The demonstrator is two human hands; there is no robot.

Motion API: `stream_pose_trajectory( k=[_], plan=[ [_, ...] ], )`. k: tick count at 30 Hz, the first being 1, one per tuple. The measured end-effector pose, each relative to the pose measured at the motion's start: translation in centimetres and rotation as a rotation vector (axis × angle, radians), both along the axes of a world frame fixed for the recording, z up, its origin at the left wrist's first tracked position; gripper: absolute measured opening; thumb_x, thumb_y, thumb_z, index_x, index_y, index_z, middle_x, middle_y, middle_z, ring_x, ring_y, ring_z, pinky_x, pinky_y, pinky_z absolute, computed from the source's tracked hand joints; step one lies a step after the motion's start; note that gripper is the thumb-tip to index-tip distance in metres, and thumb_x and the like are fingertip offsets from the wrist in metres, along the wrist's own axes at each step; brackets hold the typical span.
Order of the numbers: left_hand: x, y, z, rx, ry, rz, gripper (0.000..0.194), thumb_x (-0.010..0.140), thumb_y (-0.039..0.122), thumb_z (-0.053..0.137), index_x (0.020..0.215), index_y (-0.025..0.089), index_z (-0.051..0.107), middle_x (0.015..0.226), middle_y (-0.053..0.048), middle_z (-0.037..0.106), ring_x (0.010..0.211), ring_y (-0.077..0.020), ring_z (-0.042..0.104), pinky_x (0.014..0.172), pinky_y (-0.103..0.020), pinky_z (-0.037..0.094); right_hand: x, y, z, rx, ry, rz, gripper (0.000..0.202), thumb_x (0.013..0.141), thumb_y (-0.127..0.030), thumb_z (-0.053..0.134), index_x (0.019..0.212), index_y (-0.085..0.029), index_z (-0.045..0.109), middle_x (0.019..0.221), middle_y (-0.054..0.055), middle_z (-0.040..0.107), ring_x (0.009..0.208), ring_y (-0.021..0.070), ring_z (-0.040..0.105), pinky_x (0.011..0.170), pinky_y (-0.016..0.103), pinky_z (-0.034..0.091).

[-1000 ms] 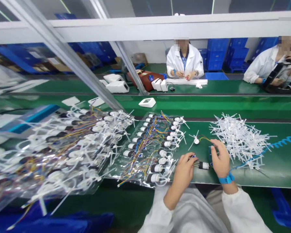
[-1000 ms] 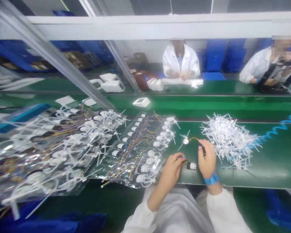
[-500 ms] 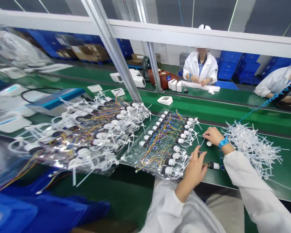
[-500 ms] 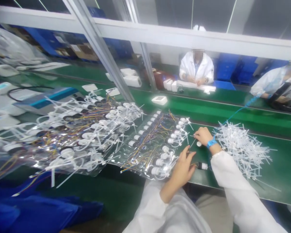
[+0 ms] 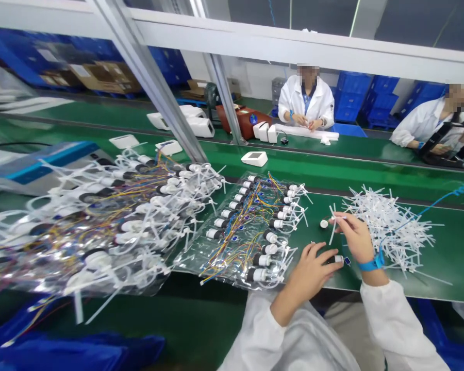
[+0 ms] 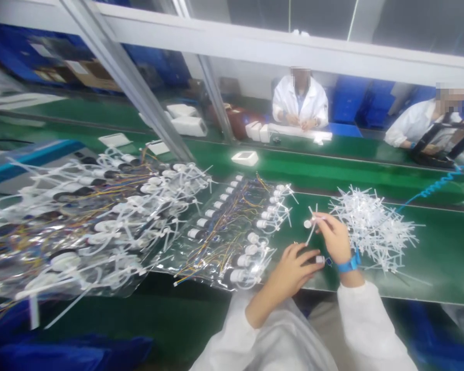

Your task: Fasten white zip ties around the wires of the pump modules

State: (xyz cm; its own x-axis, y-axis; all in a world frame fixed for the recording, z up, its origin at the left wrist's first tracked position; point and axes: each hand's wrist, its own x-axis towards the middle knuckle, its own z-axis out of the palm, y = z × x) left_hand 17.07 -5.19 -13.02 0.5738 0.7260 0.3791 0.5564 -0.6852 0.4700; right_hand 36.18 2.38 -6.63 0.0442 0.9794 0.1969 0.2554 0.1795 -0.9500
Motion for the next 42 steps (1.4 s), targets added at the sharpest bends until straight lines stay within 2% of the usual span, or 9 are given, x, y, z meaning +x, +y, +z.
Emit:
stream_pose_trajectory(
  k=[5, 10, 17, 23, 27, 30, 35, 38, 42],
  plan=[
    [-0.4, 0.1, -0.4, -0.024, -0.062, -0.019, 0.020, 0.100, 0.019, 0.080, 0.114, 0.032, 0.084, 0.137, -0.005, 0.077, 0.138, -0.0296, 0.060, 0.125, -0.056, 0.046, -1.0, -4.9, -3.4, -0.091, 0.369, -0.044, 0.037, 0.099, -0.056, 0.077, 0.116, -0.023, 0.082, 0.107, 0.013, 0.087, 0.093, 0.0307, 0.082, 0.071, 0.040, 0.066],
    [-0.6, -0.1, -0.3, -0.069, -0.086, 0.080, 0.015, 0.104, 0.017, 0.073, 0.109, 0.030, 0.081, 0.135, -0.006, 0.076, 0.126, -0.0279, 0.066, 0.123, -0.057, 0.046, -0.8, -6.4, -5.1, -0.131, 0.449, -0.029, 0.038, 0.096, -0.055, 0.079, 0.117, -0.023, 0.081, 0.112, 0.014, 0.086, 0.092, 0.0299, 0.082, 0.073, 0.041, 0.067],
    [-0.7, -0.4, 0.3, -0.108, -0.202, 0.158, 0.006, 0.104, 0.021, 0.072, 0.105, 0.025, 0.068, 0.123, -0.006, 0.077, 0.121, -0.0274, 0.067, 0.123, -0.055, 0.044, 0.1, -5.9, -5.5, -0.085, 0.309, -0.078, 0.035, 0.100, -0.055, 0.078, 0.115, -0.024, 0.081, 0.112, 0.011, 0.085, 0.091, 0.0281, 0.081, 0.081, 0.042, 0.068],
    [-1.1, -0.6, 0.6, -0.084, -0.333, 0.418, 0.009, 0.110, 0.029, 0.064, 0.115, 0.023, 0.068, 0.118, -0.010, 0.071, 0.115, -0.0290, 0.065, 0.102, -0.044, 0.052, 1.3, -5.7, -5.4, -0.014, 0.223, -0.119, 0.031, 0.101, -0.054, 0.076, 0.110, -0.025, 0.081, 0.103, 0.009, 0.081, 0.080, 0.0252, 0.078, 0.076, 0.041, 0.067],
    [-0.7, -0.7, 0.5, -0.073, -0.097, 0.310, 0.036, 0.099, 0.035, 0.084, 0.132, 0.029, 0.073, 0.138, -0.010, 0.071, 0.129, -0.0357, 0.058, 0.110, -0.052, 0.046, 1.6, -5.6, -4.8, 0.045, 0.146, -0.128, 0.029, 0.103, -0.054, 0.074, 0.106, -0.027, 0.084, 0.111, 0.011, 0.075, 0.087, 0.0262, 0.075, 0.075, 0.042, 0.068],
    [-0.4, -0.6, 0.1, -0.085, 0.032, 0.227, 0.036, 0.103, 0.026, 0.079, 0.138, 0.034, 0.074, 0.138, -0.006, 0.076, 0.127, -0.0340, 0.059, 0.107, -0.051, 0.044, 1.5, -5.6, -4.8, 0.060, 0.104, -0.133, 0.027, 0.104, -0.052, 0.073, 0.105, -0.027, 0.084, 0.113, 0.012, 0.071, 0.095, 0.0277, 0.074, 0.078, 0.043, 0.069],
    [-0.5, -0.3, -0.6, -0.113, 0.038, 0.211, 0.046, 0.110, 0.022, 0.067, 0.155, 0.031, 0.063, 0.132, -0.008, 0.079, 0.118, -0.0300, 0.066, 0.102, -0.048, 0.045, 1.2, -5.6, -5.3, 0.045, 0.200, -0.102, 0.025, 0.106, -0.049, 0.071, 0.106, -0.026, 0.080, 0.136, 0.014, 0.070, 0.095, 0.0257, 0.078, 0.072, 0.039, 0.068],
    [-1.1, -0.2, -0.8, -0.115, -0.049, 0.228, 0.043, 0.113, 0.021, 0.060, 0.156, 0.027, 0.061, 0.135, -0.010, 0.076, 0.123, -0.0288, 0.068, 0.106, -0.045, 0.046, 1.3, -5.7, -5.3, 0.002, 0.228, -0.074, 0.025, 0.107, -0.048, 0.071, 0.111, -0.025, 0.077, 0.121, 0.012, 0.078, 0.087, 0.0240, 0.078, 0.064, 0.034, 0.063],
    [-1.6, -0.2, -0.5, -0.134, -0.188, 0.263, 0.038, 0.114, 0.022, 0.056, 0.151, 0.026, 0.063, 0.137, -0.010, 0.073, 0.128, -0.0270, 0.069, 0.109, -0.041, 0.049, 1.4, -5.8, -5.3, 0.045, 0.188, -0.063, 0.024, 0.104, -0.045, 0.075, 0.113, -0.024, 0.079, 0.100, 0.008, 0.078, 0.079, 0.0220, 0.075, 0.071, 0.035, 0.063]
  ],
)
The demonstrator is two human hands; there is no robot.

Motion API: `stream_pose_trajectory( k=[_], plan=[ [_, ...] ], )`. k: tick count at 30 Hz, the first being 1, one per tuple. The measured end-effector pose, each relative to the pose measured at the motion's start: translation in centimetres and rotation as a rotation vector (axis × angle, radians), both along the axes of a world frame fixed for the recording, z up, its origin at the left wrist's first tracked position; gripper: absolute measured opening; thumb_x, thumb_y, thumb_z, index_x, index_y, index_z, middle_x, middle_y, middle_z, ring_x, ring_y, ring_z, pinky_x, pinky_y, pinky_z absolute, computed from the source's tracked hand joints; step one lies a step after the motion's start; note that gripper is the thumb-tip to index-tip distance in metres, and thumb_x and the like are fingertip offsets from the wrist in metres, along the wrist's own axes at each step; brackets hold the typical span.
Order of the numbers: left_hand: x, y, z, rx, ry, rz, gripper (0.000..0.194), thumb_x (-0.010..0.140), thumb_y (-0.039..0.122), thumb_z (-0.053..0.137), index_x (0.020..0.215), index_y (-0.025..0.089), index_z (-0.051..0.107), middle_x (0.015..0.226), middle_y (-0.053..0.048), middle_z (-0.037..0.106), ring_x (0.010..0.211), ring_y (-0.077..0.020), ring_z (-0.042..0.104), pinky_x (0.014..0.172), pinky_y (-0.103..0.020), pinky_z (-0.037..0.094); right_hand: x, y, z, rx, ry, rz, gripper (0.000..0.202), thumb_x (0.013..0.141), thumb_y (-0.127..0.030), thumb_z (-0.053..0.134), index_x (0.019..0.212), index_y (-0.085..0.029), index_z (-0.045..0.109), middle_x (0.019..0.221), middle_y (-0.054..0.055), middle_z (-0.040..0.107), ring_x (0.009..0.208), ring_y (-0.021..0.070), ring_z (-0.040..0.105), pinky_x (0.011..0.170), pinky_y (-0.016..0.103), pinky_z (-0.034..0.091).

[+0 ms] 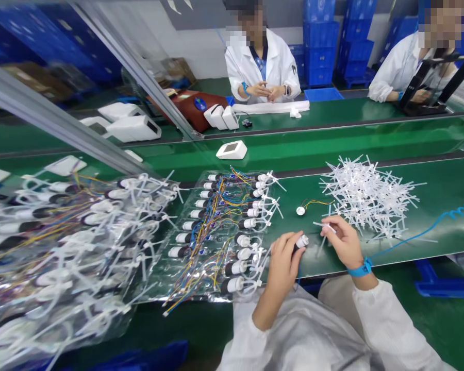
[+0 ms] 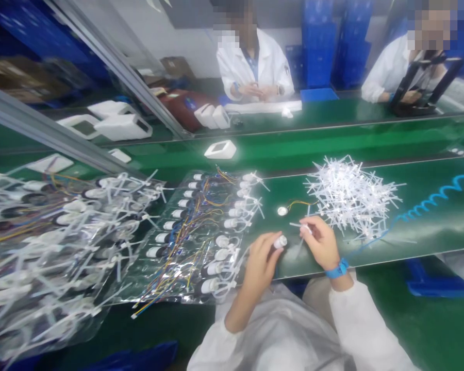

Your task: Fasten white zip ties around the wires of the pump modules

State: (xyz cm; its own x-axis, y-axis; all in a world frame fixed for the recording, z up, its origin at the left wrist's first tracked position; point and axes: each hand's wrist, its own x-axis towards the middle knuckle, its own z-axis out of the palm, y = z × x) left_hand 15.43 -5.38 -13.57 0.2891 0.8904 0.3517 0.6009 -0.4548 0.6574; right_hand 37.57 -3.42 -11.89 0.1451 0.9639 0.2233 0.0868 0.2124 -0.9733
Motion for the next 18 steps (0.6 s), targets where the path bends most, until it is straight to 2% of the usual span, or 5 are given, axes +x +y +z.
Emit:
stream_pose_trajectory(
  k=[2, 5, 10, 14, 18],
  plan=[
    [0.00, 0.00, 0.13, -0.010, -0.035, 0.009, 0.035, 0.114, 0.023, 0.057, 0.148, 0.026, 0.064, 0.135, -0.010, 0.073, 0.127, -0.0269, 0.069, 0.109, -0.040, 0.049, 0.05, -0.02, 0.06, 0.015, -0.018, -0.012, 0.022, 0.103, -0.044, 0.076, 0.112, -0.024, 0.080, 0.100, 0.007, 0.078, 0.078, 0.0214, 0.074, 0.075, 0.036, 0.063],
    [0.20, 0.05, 0.20, -0.016, -0.064, 0.006, 0.029, 0.113, 0.024, 0.058, 0.141, 0.026, 0.066, 0.132, -0.010, 0.074, 0.126, -0.0276, 0.070, 0.107, -0.040, 0.050, 0.14, -0.08, 0.16, 0.003, -0.030, -0.013, 0.020, 0.101, -0.043, 0.079, 0.107, -0.024, 0.081, 0.095, 0.006, 0.078, 0.075, 0.0208, 0.072, 0.072, 0.034, 0.061],
    [0.37, 0.00, 0.12, -0.016, -0.082, 0.014, 0.024, 0.114, 0.027, 0.056, 0.135, 0.023, 0.066, 0.125, -0.011, 0.077, 0.116, -0.0282, 0.072, 0.099, -0.040, 0.052, 0.32, -0.32, 0.34, -0.058, 0.019, 0.065, 0.024, 0.101, -0.048, 0.079, 0.099, -0.023, 0.080, 0.075, 0.002, 0.076, 0.061, 0.0190, 0.070, 0.062, 0.031, 0.058],
    [0.37, -0.15, 0.25, -0.019, -0.082, 0.016, 0.026, 0.115, 0.030, 0.053, 0.137, 0.022, 0.065, 0.129, -0.014, 0.076, 0.119, -0.0291, 0.071, 0.102, -0.042, 0.052, 0.25, -0.59, 0.52, -0.088, -0.002, 0.135, 0.033, 0.102, -0.052, 0.078, 0.089, -0.022, 0.080, 0.071, 0.004, 0.079, 0.059, 0.0199, 0.072, 0.063, 0.031, 0.059],
    [0.42, -0.19, 0.51, -0.005, -0.104, -0.040, 0.028, 0.114, 0.031, 0.055, 0.139, 0.022, 0.066, 0.131, -0.013, 0.077, 0.120, -0.0285, 0.071, 0.104, -0.042, 0.051, 0.09, -0.79, 0.89, -0.092, -0.062, 0.200, 0.036, 0.102, -0.054, 0.077, 0.084, -0.023, 0.081, 0.068, 0.004, 0.079, 0.058, 0.0210, 0.075, 0.065, 0.031, 0.061]
  ],
)
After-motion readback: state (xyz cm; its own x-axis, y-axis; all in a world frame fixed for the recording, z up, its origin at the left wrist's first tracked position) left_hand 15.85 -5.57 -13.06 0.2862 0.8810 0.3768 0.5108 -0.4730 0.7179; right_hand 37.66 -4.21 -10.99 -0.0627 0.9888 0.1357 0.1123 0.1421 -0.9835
